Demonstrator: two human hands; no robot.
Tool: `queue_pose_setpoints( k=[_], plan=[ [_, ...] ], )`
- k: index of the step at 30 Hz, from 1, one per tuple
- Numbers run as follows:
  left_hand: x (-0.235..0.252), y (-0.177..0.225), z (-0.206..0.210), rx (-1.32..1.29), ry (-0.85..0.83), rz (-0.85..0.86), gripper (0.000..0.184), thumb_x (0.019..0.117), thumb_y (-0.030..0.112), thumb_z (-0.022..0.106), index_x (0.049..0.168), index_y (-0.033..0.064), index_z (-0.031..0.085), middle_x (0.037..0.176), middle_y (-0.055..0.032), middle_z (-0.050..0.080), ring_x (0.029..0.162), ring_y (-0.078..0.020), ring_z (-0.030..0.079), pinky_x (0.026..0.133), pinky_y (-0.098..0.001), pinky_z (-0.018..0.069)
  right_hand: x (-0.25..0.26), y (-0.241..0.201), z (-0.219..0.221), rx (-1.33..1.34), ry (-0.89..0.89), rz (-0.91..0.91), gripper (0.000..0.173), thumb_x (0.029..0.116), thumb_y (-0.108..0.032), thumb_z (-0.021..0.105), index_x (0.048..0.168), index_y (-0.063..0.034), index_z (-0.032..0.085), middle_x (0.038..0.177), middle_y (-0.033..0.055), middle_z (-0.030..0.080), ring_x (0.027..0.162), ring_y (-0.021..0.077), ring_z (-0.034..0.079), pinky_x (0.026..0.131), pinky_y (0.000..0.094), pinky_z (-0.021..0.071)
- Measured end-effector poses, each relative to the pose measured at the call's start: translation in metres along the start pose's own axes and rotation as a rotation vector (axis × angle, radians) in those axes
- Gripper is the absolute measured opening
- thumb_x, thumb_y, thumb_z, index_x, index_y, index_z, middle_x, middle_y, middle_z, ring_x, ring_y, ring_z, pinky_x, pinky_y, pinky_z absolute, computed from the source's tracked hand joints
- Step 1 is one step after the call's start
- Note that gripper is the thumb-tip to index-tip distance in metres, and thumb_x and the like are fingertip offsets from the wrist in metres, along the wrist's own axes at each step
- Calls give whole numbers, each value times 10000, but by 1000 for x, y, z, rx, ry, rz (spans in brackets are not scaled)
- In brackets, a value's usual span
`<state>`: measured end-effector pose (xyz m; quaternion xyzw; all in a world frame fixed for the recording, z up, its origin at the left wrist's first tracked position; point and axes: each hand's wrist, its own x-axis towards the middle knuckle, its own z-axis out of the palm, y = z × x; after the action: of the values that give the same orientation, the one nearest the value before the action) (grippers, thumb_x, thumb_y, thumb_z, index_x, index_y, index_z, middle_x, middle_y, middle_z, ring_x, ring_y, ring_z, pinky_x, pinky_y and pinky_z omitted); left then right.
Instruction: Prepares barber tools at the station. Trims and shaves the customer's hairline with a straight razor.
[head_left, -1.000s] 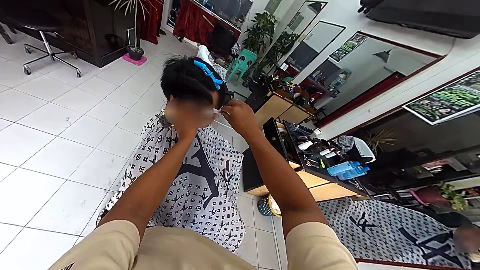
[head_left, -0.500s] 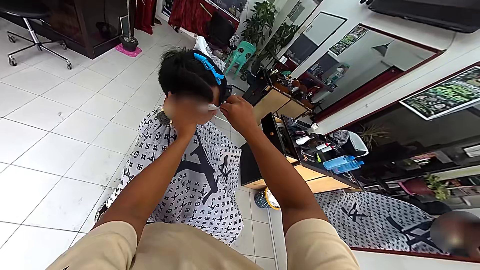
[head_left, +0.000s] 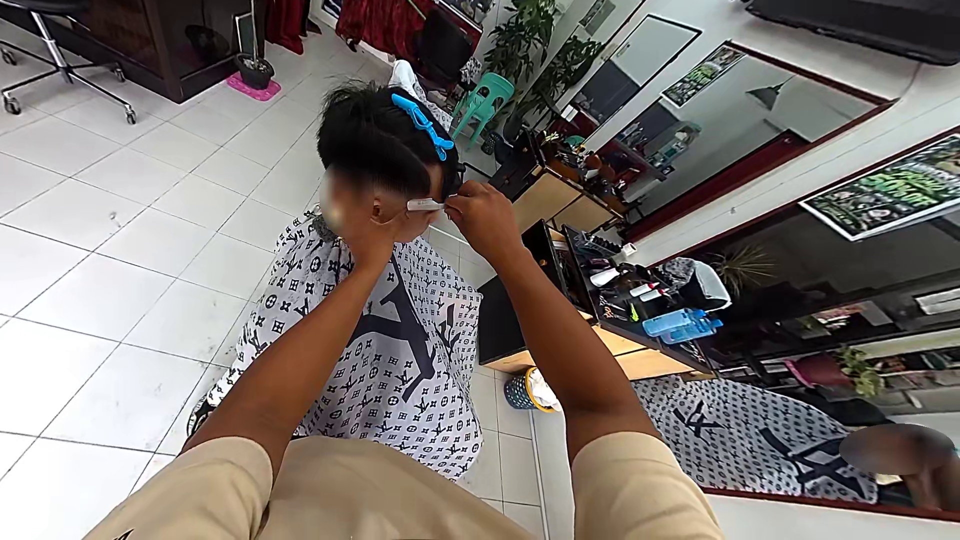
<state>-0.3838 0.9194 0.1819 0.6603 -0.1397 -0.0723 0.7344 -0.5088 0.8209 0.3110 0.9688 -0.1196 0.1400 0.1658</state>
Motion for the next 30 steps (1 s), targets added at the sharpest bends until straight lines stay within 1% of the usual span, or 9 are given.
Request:
queue_pose_setpoints(
  k=[7,10,13,15,18,22,24,27,30],
  plan=[
    [0,-3,-5,-3,8,39,1333,624,340,953,1643,101,125,1677,-211,168,1426,-397,401,1083,-570,414,-9,-1,1,82,10,-26,164,980,-131,657,1011,-31,783,1007,211,706,951,389,690,826,515,565],
    [-13,-10,-35,-127,-20,329,1083,782,348,866,1575,-48,243,1637,-283,231,1462,-367,362,1136,-504,389,-45,-2,-4,339,94,-34,145,946,-109,709,1049,-36,781,1049,183,719,952,306,713,849,465,592],
    [-17,-4,-61,-148,-407,609,417,961,245,649,1253,-49,601,1185,-184,674,972,-166,670,737,-328,566,-93,-1,6,639,247,90,165,922,-57,732,1067,18,754,1090,163,708,954,187,713,829,325,620],
    [1,16,-65,-269,-929,481,265,1046,200,500,1098,13,681,909,-35,753,715,-46,685,555,-204,528,-119,-8,17,850,337,265,164,936,-33,702,1084,35,721,1093,115,711,914,128,719,797,292,632],
    [24,37,-61,-403,-1171,243,263,1055,185,438,1047,43,660,809,-5,739,643,-41,676,488,-172,497,-140,-29,20,1064,442,502,159,1008,-35,586,1141,-4,668,1055,58,751,851,143,751,740,324,655],
    [39,61,-84,145,-1425,111,217,1062,162,535,1162,29,674,861,-79,730,640,-111,658,510,-247,498,-155,-53,21,1148,499,659,160,1093,-75,391,1170,-24,521,1065,82,764,812,197,768,627,329,650],
    [44,76,-99,244,-1301,473,163,996,196,664,1075,78,743,850,-25,731,695,-78,657,648,-270,547,-164,-56,24,1127,597,746,149,1098,-87,369,1159,-25,490,1038,89,767,819,194,766,668,325,645],
    [73,114,-99,141,-863,885,236,998,207,619,1038,8,739,934,-137,726,846,-211,687,788,-431,564,-183,-51,23,907,736,838,144,1064,-44,412,1103,12,539,1057,68,746,1025,115,705,923,298,559],
    [117,145,-74,323,-747,1061,338,987,318,612,1180,55,702,1231,-194,671,1148,-355,639,958,-553,492,-201,-48,4,847,765,849,154,1046,-43,465,1063,-36,618,1112,18,753,970,55,702,782,231,564]
  ],
)
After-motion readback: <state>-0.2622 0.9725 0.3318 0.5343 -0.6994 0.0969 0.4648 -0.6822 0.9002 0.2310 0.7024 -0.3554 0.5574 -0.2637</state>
